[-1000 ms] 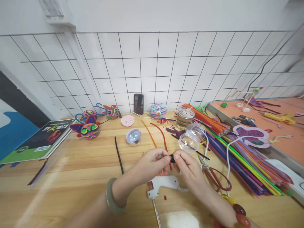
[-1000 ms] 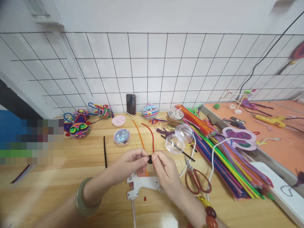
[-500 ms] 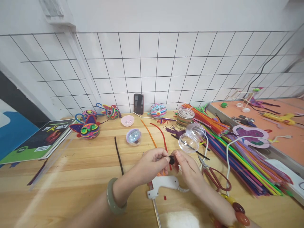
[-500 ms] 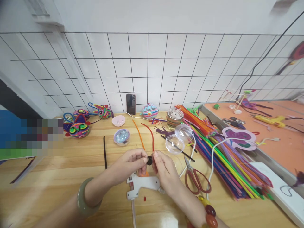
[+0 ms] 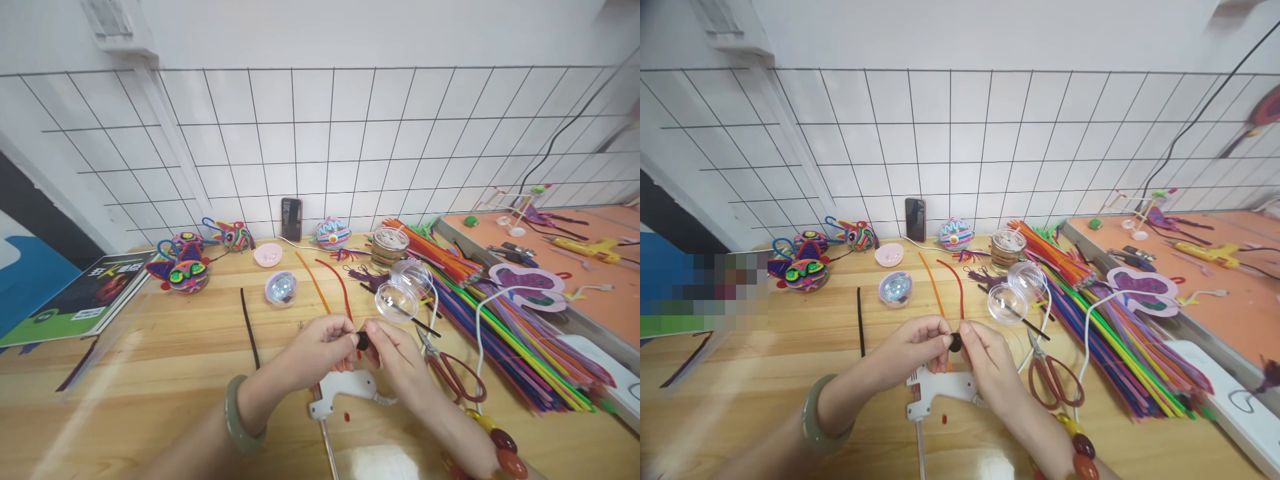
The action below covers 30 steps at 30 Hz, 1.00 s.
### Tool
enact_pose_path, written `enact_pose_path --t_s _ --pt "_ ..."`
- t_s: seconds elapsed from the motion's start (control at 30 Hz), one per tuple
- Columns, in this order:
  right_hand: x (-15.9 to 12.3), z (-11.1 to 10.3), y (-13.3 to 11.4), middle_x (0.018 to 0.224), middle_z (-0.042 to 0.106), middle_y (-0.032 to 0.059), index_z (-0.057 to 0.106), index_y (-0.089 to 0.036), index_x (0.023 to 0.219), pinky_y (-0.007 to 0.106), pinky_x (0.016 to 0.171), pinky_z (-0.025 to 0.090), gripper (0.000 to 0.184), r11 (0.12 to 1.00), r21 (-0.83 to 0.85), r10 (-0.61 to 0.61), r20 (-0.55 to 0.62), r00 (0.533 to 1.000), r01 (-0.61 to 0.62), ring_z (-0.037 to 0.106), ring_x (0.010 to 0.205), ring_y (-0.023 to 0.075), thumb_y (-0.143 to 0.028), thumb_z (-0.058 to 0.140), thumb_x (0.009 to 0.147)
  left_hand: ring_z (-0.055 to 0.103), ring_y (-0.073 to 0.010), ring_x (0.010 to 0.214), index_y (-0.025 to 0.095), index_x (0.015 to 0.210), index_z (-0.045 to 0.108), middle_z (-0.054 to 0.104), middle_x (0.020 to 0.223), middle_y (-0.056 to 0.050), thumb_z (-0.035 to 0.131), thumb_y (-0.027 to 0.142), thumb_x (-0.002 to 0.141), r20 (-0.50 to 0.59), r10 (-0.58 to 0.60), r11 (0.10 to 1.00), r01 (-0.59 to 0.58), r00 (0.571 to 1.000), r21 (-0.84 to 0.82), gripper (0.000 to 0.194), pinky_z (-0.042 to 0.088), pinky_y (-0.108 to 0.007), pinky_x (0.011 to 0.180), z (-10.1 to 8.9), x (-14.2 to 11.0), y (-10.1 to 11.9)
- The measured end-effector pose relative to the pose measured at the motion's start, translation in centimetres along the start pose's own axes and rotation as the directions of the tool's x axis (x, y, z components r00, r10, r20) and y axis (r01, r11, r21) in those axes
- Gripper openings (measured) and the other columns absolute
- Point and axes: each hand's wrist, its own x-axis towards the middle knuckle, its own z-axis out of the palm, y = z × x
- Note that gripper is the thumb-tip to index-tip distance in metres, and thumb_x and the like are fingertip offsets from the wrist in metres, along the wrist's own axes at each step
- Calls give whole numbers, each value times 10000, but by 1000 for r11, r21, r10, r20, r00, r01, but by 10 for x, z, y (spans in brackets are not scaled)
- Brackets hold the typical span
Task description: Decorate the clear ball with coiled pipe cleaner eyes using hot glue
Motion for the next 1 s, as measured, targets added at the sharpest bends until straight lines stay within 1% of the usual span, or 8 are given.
enact_pose_path --t_s 0.07,0.13,0.27,0.43,0.63,0.7,0.83,1.0 --pt "1 0 0 504 402 -29 395 -206 551 266 503 312 475 999 22 43 -3 999 -43 402 497 126 -455 272 936 465 -82 493 166 695 475 524 570 18 519 331 764 -7 -6 1000 6 1000 -7 184 398 -221 525 -2 0 0" --pt "1 0 -1 497 421 -24 412 -204 555 271 511 321 494 998 24 51 11 999 -51 418 496 130 -462 241 941 459 -81 484 169 696 470 522 571 19 516 345 770 -19 3 1000 -3 1000 -9 196 395 -222 515 -3 1 -1" --pt "0 0 1 530 397 -31 391 -209 578 265 504 312 439 1000 -7 0 3 1000 0 396 514 129 -450 299 933 465 -84 489 169 704 475 527 574 18 515 349 777 -35 21 1000 -21 999 3 198 392 -217 507 -4 2 -5" --pt "-2 0 1 572 366 -42 417 -206 635 241 486 302 324 997 -38 -65 -13 998 64 355 526 120 -377 402 910 468 -82 493 161 725 494 530 587 17 517 366 783 -21 2 1000 -2 1000 7 214 395 -218 506 -2 3 -8" --pt "-1 0 -1 545 368 -45 460 -201 650 231 467 302 315 998 -21 -65 -51 997 64 354 499 117 -369 397 909 460 -71 464 151 645 488 529 556 9 459 425 820 10 -1 999 2 1000 -38 327 373 -210 491 -4 2 -4" --pt "0 0 0 542 372 -45 464 -201 652 232 466 303 324 999 -17 -53 -62 997 52 358 497 118 -384 393 909 460 -70 464 149 663 496 529 550 14 486 435 805 6 -9 998 9 1000 -56 320 368 -206 483 -3 3 -5" --pt "0 1 1 547 369 -43 446 -202 632 238 467 301 348 999 -10 -41 -65 997 40 361 504 120 -410 395 906 455 -70 470 151 732 513 512 526 39 611 402 722 -33 22 997 -24 999 -70 270 360 -194 471 -2 5 -9" --pt "0 1 2 540 383 -34 398 -205 578 252 492 311 401 999 42 -21 -45 999 23 378 512 123 -406 358 923 445 -73 441 151 719 520 516 521 32 617 377 703 -66 9 998 -12 998 -57 246 347 -201 443 -4 6 -11"
